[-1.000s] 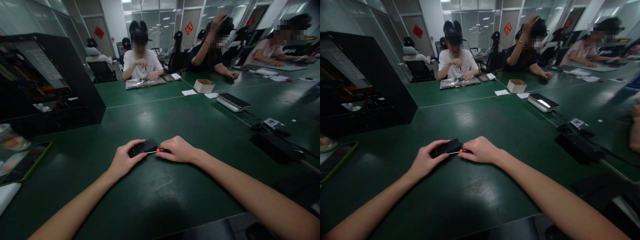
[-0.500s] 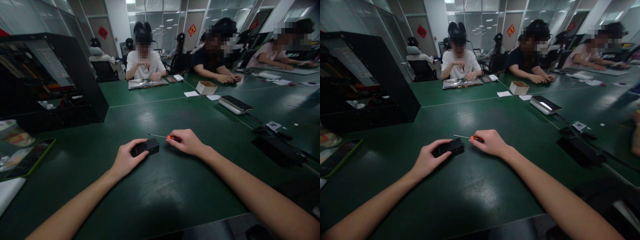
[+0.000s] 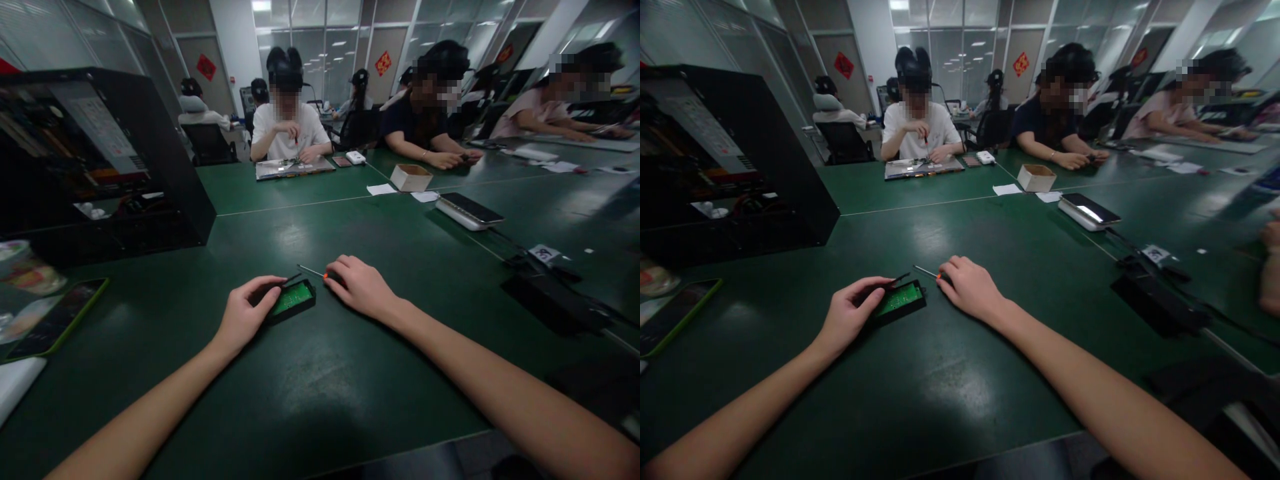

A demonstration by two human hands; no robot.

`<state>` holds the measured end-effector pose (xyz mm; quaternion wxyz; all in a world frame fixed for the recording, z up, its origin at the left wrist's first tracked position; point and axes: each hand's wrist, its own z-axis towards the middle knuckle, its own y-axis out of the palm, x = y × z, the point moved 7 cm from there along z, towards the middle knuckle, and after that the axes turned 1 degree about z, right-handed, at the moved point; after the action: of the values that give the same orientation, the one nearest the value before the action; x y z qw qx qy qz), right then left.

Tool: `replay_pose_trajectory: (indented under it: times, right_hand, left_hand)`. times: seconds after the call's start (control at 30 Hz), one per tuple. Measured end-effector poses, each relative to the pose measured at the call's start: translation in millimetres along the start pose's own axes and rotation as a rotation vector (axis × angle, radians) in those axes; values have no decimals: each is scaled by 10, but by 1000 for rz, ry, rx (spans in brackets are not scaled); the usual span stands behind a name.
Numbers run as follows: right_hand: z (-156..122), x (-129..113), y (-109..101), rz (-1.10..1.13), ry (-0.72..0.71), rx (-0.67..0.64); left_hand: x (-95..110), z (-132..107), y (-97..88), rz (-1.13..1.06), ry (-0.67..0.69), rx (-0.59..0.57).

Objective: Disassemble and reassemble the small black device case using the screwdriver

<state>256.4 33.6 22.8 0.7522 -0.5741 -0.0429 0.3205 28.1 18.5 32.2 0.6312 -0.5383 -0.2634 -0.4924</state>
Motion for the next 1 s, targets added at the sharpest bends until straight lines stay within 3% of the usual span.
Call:
replay_pose_trajectory:
  times: [0.23, 0.43, 0.6, 0.87, 1.0]
  right_hand:
    - [-78, -449, 19, 272, -252, 56]
    - [-154, -527, 116, 378, -198, -55]
    - [-195, -518, 103, 452, -181, -162]
    - [-229, -594, 218, 432, -213, -237]
    - [-256, -696, 245, 444, -222, -217]
  left_hand:
    - [-89, 30, -21, 14, -70, 83]
    - [-116, 24, 8, -7, -114, -5]
    - [-242, 69, -121, 50, -144, 23]
    - [-317, 88, -109, 484, 90, -46]
    - [-373, 118, -140, 531, 86, -28]
